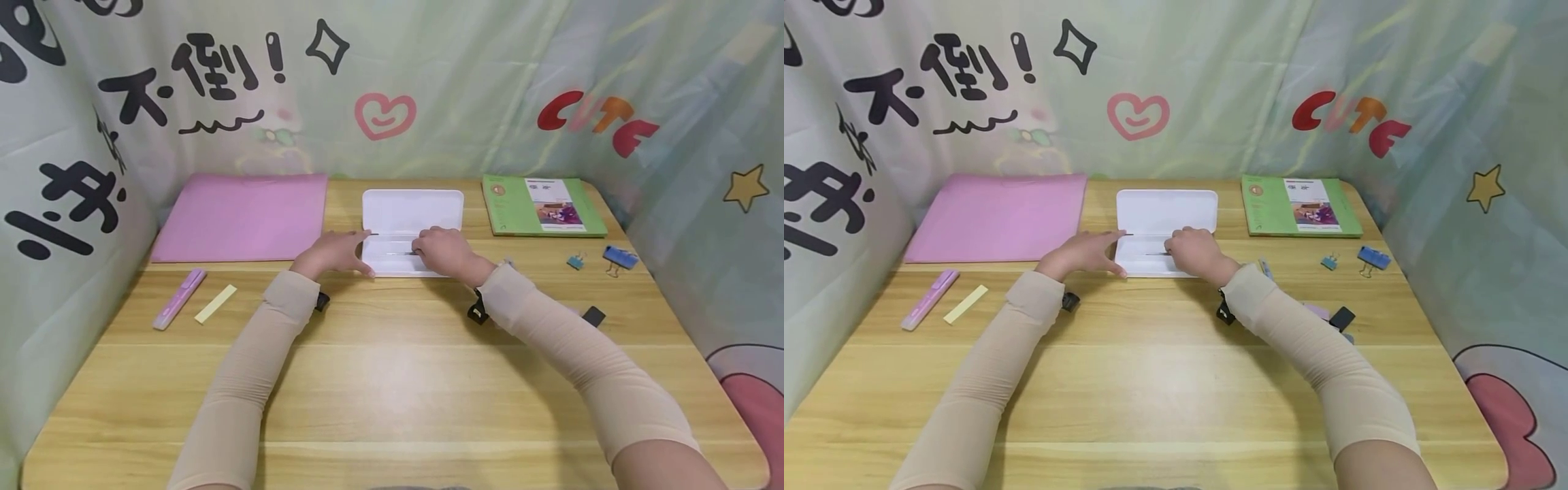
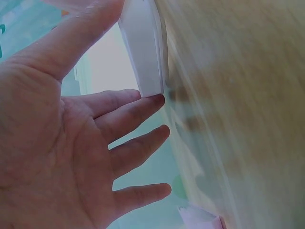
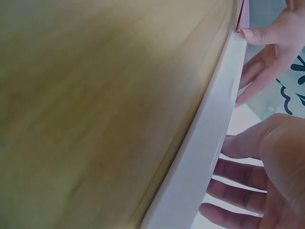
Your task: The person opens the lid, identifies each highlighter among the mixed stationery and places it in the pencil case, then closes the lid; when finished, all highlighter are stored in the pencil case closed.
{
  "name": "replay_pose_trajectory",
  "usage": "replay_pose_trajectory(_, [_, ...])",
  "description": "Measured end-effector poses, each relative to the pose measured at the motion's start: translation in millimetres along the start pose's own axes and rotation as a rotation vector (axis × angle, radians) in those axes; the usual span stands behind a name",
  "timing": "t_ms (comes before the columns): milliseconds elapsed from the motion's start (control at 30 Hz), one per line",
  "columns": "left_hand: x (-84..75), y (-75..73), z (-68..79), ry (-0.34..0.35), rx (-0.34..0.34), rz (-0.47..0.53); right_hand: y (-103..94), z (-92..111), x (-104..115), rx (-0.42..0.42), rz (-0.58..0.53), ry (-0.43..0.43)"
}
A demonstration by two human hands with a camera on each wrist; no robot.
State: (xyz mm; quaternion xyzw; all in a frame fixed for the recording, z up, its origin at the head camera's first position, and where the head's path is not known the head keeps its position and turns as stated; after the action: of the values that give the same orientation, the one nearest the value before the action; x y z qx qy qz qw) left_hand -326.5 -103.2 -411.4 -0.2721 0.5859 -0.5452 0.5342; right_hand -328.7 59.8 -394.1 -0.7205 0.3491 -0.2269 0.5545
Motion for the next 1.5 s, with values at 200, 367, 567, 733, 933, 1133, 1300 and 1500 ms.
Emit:
replay_pose_trajectory(200, [-0.3, 0.9, -0.4, -0.004, 0.004, -0.008, -2.1, 5, -2, -0.005, -0.03, 0.004])
replay_pose_trajectory(367, [-1.3, 0.7, 0.1, -0.007, 0.006, 0.007, -13.6, 14, -9, -0.04, -0.066, 0.028])
replay_pose_trajectory(567, [-0.6, 0.2, 0.1, -0.002, -0.001, 0.006, -33.6, 33, -34, -0.044, -0.045, 0.164])
replay_pose_trajectory(733, [-0.4, -0.3, 0.0, -0.004, -0.003, 0.022, -39.8, 60, -58, 0.156, -0.026, 0.372])
replay_pose_trajectory(933, [1.7, 0.9, -1.8, -0.003, -0.015, 0.011, -42.2, 87, -62, 0.348, -0.014, 0.392])
replay_pose_trajectory(1133, [3.5, 0.8, -3.0, -0.001, -0.023, 0.006, -39.6, 100, -56, 0.462, 0.02, 0.406])
replay_pose_trajectory(1300, [4.2, 1.5, -3.3, 0.005, -0.02, 0.007, -36.1, 106, -51, 0.5, -0.005, 0.423])
replay_pose_trajectory(1500, [3.8, 2.0, -2.9, 0.008, -0.022, 0.009, -29.2, 110, -48, 0.513, -0.006, 0.435])
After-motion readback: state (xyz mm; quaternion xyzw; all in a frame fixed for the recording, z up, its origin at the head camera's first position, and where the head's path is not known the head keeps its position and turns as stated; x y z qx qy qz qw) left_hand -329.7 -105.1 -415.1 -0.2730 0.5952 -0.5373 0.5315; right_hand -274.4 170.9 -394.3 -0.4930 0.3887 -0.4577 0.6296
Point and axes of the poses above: each hand's wrist, its own z-axis away from the middle knuckle, its own y-axis out of the palm, x = y × z, the point moved 7 cm from there along -z, towards the middle knuckle, and after that the axes turned 11 degrees about -x, right-handed, at the moved point
